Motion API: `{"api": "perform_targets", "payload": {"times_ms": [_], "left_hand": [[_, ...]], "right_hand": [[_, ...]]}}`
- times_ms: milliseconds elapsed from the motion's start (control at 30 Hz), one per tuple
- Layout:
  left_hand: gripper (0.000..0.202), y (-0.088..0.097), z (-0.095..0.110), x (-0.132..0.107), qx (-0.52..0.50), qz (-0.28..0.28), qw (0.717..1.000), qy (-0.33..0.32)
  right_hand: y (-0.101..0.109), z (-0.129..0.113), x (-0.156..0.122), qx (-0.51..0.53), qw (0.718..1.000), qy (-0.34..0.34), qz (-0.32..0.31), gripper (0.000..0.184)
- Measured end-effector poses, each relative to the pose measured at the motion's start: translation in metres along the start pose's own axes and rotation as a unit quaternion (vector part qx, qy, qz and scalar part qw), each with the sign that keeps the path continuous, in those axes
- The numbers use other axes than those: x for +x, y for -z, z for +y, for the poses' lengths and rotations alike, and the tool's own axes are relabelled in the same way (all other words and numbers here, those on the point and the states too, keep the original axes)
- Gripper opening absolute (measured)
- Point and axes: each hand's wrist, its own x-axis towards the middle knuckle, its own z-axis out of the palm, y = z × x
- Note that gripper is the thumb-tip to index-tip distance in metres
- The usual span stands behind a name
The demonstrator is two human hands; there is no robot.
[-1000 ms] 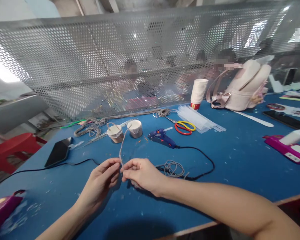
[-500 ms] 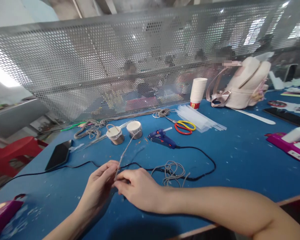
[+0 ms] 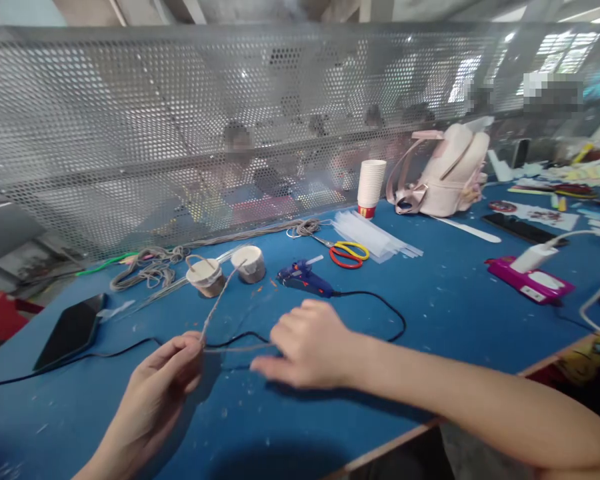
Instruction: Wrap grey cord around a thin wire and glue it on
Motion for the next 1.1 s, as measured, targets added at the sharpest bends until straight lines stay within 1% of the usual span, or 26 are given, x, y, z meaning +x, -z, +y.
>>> {"api": "perform_targets", "payload": {"times_ms": [67,133,167,200,267,333,400,467,567,667,733,767,833,867,933,1000,1100], "left_hand": [[0.027,-0.002,0.002,0.000,-0.009,0.002,1.000,0.002],[0.027,-0.003,0.002,0.001,-0.015,0.000,1.000,0.006],[0.027,-0.004,0.001,0.001,-0.016,-0.003,1.000,0.010],[0.027,-0.004,0.000,0.002,-0.018,-0.006,1.000,0.015],[0.026,-0.004,-0.002,0.002,-0.023,-0.015,0.999,0.024],[0.025,-0.003,-0.004,0.002,-0.028,-0.024,0.999,0.031],[0.025,-0.003,-0.004,0.002,-0.034,-0.031,0.998,0.037],[0.025,-0.002,-0.005,0.003,-0.038,-0.035,0.998,0.043],[0.025,-0.001,-0.006,0.005,-0.046,-0.044,0.997,0.051],[0.025,0.001,-0.007,0.008,-0.061,-0.050,0.995,0.060],[0.024,0.002,-0.007,0.010,-0.075,-0.048,0.994,0.066],[0.024,0.003,-0.007,0.010,-0.082,-0.047,0.993,0.068],[0.024,0.004,-0.007,0.011,-0.095,-0.047,0.992,0.071],[0.023,0.004,-0.007,0.011,-0.099,-0.048,0.991,0.073],[0.022,0.004,-0.007,0.010,-0.103,-0.056,0.990,0.077],[0.022,0.004,-0.007,0.008,-0.103,-0.065,0.990,0.076],[0.022,0.004,-0.007,0.006,-0.103,-0.083,0.989,0.069]], "right_hand": [[0.008,0.030,-0.002,-0.041,0.990,-0.130,-0.026,0.047],[0.011,0.059,-0.003,-0.066,0.967,-0.243,-0.033,0.042],[0.010,0.071,-0.002,-0.065,0.958,-0.279,-0.022,0.038],[0.007,0.081,0.000,-0.041,0.952,-0.302,-0.010,0.035],[-0.002,0.096,0.005,0.059,0.945,-0.322,-0.006,0.039],[-0.012,0.103,0.012,0.155,0.934,-0.320,-0.022,0.042],[-0.022,0.106,0.020,0.202,0.928,-0.312,-0.034,0.036],[-0.030,0.106,0.025,0.224,0.923,-0.310,-0.036,0.026],[-0.035,0.104,0.028,0.258,0.912,-0.316,-0.035,0.018],[-0.030,0.093,0.025,0.290,0.901,-0.321,-0.013,0.019],[-0.021,0.078,0.021,0.331,0.889,-0.316,0.013,0.021],[-0.016,0.069,0.019,0.363,0.879,-0.308,0.014,0.021],[-0.007,0.049,0.014,0.416,0.862,-0.288,-0.014,0.018],[-0.004,0.039,0.011,0.412,0.865,-0.287,-0.026,0.017],[-0.003,0.021,0.006,0.381,0.887,-0.257,-0.030,0.011],[-0.005,0.007,0.003,0.361,0.904,-0.228,-0.035,0.009],[-0.010,-0.004,-0.001,0.362,0.907,-0.210,-0.044,0.012]]}}
